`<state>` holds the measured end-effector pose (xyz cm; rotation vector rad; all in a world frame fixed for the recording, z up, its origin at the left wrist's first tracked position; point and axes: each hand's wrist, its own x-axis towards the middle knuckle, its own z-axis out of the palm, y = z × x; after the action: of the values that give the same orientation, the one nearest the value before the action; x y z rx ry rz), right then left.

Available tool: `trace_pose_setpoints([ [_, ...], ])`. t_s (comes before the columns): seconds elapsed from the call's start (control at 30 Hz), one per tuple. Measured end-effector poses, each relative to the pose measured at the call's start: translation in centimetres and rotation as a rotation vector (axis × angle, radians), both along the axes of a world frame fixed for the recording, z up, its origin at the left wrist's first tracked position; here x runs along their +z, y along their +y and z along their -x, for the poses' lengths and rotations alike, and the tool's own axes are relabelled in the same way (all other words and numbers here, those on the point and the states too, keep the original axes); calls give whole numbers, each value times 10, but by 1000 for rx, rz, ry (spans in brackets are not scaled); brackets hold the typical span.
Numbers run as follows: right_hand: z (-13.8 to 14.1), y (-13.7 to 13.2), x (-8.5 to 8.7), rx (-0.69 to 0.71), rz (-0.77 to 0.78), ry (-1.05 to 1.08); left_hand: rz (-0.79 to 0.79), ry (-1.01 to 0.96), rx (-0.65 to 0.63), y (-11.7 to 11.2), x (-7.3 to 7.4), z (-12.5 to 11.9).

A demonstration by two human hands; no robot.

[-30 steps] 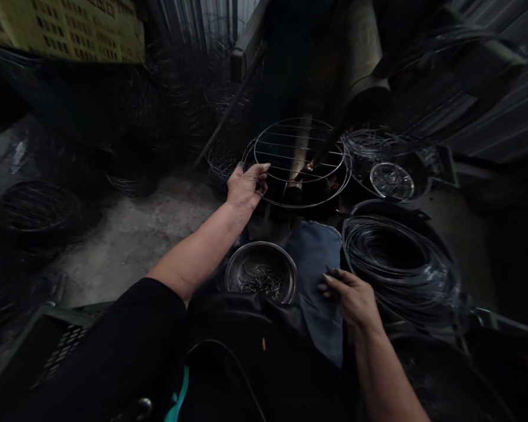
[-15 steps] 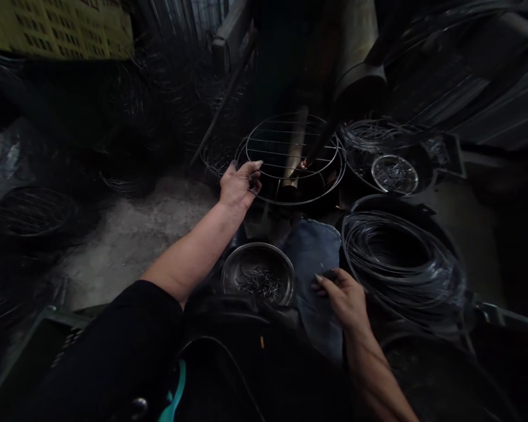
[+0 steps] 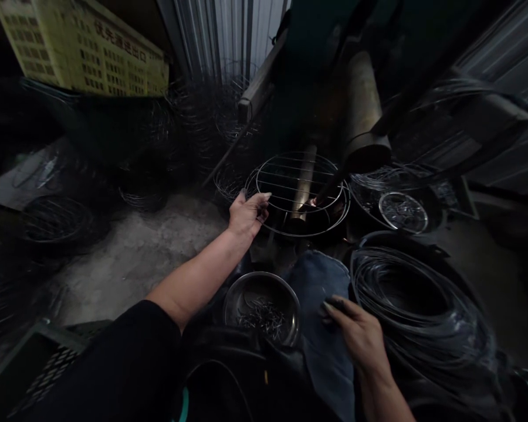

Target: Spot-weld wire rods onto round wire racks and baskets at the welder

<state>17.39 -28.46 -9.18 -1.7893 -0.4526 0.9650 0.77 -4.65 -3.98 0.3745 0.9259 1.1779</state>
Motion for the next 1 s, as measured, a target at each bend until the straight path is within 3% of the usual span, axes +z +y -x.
trace_pose_setpoints([
  [0.13, 1, 60, 39, 154, -209, -161, -10, 23, 9, -2, 5, -1],
  [0.23, 8, 109, 64, 216, -233, -332, -33, 49, -9, -3, 8, -1],
  [0.37, 19, 144, 71, 235, -207, -486, -87, 68, -10, 0, 9, 3],
  [0.5, 33, 146, 63, 155, -290, -380, -130, 83, -16, 6, 10, 6],
  [0.7, 48, 134, 51, -83, -371, -56, -172, 98, -41, 12, 8, 3],
  [1.0, 55, 133, 33, -184, -455, 35, -125, 84, -99, 23, 5, 2],
])
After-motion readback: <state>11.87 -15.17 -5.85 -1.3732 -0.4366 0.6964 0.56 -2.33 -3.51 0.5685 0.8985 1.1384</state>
